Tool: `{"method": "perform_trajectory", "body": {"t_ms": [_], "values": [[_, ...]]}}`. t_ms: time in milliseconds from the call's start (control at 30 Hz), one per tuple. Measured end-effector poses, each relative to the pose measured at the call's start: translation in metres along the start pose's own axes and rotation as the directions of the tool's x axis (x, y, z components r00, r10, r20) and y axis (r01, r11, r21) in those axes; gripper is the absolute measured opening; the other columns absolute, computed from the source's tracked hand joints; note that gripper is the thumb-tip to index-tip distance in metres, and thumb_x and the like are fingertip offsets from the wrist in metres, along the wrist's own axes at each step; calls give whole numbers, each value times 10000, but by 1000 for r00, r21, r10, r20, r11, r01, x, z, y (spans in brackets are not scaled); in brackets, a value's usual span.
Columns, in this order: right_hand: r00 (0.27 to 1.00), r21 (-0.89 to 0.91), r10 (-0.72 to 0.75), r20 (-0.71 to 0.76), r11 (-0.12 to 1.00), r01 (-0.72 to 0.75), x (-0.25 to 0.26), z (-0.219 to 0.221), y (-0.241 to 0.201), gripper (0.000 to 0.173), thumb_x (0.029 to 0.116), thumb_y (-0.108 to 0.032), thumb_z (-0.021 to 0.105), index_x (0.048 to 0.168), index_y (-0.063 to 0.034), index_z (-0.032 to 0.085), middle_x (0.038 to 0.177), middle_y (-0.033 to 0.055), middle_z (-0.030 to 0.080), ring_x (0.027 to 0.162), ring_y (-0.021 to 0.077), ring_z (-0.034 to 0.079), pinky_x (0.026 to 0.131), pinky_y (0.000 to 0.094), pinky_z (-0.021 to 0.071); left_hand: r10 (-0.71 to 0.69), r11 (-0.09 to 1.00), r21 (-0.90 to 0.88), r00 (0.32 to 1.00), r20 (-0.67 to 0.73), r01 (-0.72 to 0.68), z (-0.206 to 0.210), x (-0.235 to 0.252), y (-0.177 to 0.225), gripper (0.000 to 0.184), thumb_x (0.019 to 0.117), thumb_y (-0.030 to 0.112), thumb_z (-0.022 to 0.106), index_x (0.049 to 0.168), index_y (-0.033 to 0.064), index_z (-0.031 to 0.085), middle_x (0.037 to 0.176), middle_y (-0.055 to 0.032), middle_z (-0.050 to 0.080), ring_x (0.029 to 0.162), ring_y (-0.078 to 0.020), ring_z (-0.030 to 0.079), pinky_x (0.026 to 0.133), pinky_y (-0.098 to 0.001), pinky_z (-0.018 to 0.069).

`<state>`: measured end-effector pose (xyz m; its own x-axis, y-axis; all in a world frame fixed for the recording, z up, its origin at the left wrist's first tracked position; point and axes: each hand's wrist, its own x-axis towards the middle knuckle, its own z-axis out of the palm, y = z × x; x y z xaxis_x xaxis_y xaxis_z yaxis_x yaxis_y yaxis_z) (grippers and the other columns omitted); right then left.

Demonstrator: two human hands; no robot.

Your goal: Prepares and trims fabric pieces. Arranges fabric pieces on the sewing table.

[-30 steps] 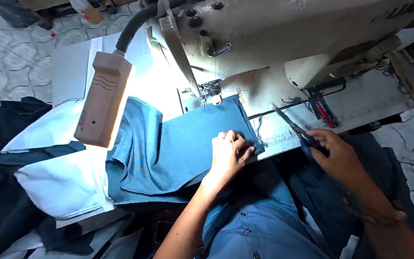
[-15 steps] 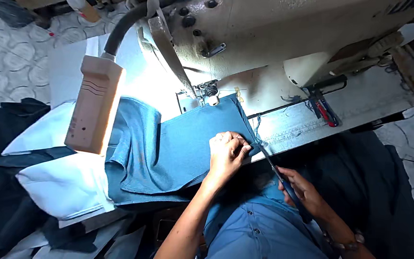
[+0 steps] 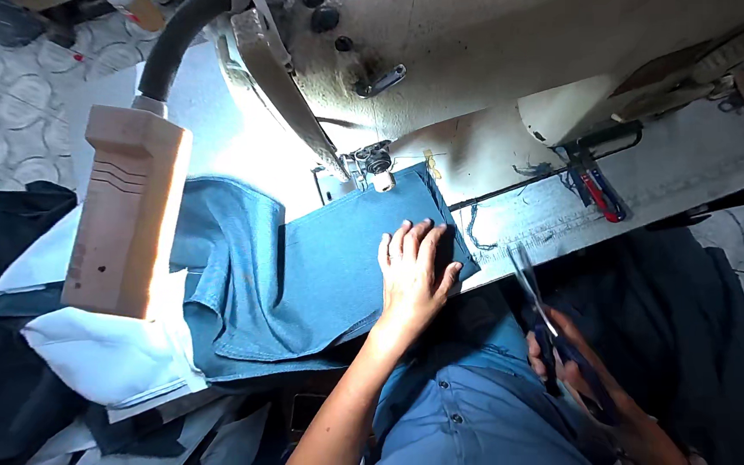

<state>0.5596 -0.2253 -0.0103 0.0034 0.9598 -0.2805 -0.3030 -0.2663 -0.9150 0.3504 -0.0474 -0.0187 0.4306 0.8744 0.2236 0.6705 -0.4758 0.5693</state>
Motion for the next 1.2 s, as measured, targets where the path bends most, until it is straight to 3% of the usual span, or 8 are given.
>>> {"method": "perform_trajectory", "body": {"t_ms": [67,133,300,400,600,867,1100,1200], "values": [[991,-26,67,113,998,-65,-10,-5,0,776,898,-653,632,1469,-176,412,955,-135,631,800,-33,612,688,141,527,-31,999,11,999,34,30,-1,2,0,690,927,481,651,1466,68,532,1521,-186,509,1480,-450,355,1142,-774,126],[983,-49,56,176,998,-48,-16,-10,4,748,921,-625,618,1483,-165,438,994,-122,653,831,-41,619,702,126,523,-46,999,-2,998,33,46,-1,2,0,789,894,511,677,1507,56,478,1538,-175,494,1496,-442,330,1135,-788,87],[980,-12,66,187,998,-65,-6,-5,9,730,927,-580,650,1491,-161,453,982,-106,665,742,-27,616,633,142,529,-78,996,-32,996,37,79,-2,2,1,916,847,511,729,1546,24,392,1552,-171,474,1505,-426,316,1147,-770,73],[990,-199,7,140,980,21,9,7,11,820,925,-577,647,1471,-3,435,976,-92,653,763,-62,595,674,132,523,-88,995,-34,995,42,90,-2,2,1,943,843,515,729,1558,19,366,1568,-157,460,1515,-408,305,1161,-756,50],[994,-424,-112,18,899,109,26,28,6,765,935,-420,668,1445,110,457,1223,72,677,860,-92,593,765,109,517,-102,994,-45,994,41,104,-2,2,1,969,828,519,739,1555,2,362,1583,-145,448,1525,-385,298,1174,-741,38],[988,-447,-131,-87,891,79,16,31,6,625,902,-279,719,1379,83,543,886,-45,688,657,-104,534,621,77,476,-104,993,-45,994,29,105,-1,2,2,960,829,493,745,1551,-7,360,1575,-146,459,1523,-373,308,1178,-734,36],[983,-443,-156,-98,891,97,8,27,6,572,901,-217,717,1368,80,571,916,-35,721,665,-109,554,625,77,491,-113,992,-55,993,32,115,-1,2,2,996,824,511,750,1567,-6,334,1595,-166,423,1529,-377,292,1179,-733,35],[981,-434,-172,-93,893,116,8,27,7,557,903,-193,709,1360,95,573,979,-17,738,689,-117,568,647,74,500,-77,996,-41,994,82,81,-7,5,1,919,856,506,729,1531,-19,391,1576,-206,429,1509,-424,308,1179,-724,101]]}}
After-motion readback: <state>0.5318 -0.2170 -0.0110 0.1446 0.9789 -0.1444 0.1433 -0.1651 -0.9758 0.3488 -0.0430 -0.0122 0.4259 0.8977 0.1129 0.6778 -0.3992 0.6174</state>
